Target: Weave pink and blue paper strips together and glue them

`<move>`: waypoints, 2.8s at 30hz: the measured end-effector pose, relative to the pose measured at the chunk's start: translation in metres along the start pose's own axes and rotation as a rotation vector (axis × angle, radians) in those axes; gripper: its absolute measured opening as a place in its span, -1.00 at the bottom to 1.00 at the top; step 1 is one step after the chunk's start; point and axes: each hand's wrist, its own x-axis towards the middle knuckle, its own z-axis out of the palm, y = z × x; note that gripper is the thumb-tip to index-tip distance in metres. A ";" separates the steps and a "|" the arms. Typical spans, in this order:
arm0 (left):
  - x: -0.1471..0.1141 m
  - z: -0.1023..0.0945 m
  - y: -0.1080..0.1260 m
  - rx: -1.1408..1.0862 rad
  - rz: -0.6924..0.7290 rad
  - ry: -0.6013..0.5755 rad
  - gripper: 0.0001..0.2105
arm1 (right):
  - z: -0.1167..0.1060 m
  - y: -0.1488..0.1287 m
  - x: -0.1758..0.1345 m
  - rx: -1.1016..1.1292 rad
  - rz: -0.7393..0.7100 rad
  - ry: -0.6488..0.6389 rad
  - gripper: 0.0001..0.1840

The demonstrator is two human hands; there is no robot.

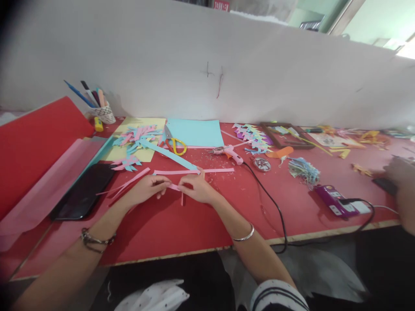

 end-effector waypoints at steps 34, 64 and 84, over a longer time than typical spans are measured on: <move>0.002 0.012 0.003 0.192 0.195 0.077 -0.85 | -0.004 0.003 -0.001 -0.130 -0.059 -0.006 -0.77; 0.002 0.008 -0.003 -0.116 0.084 0.222 -0.75 | -0.004 0.003 0.002 -0.056 0.072 0.102 -0.84; 0.002 0.009 0.001 -0.098 0.107 0.186 -0.77 | 0.002 0.003 0.001 -0.033 0.008 0.069 -0.70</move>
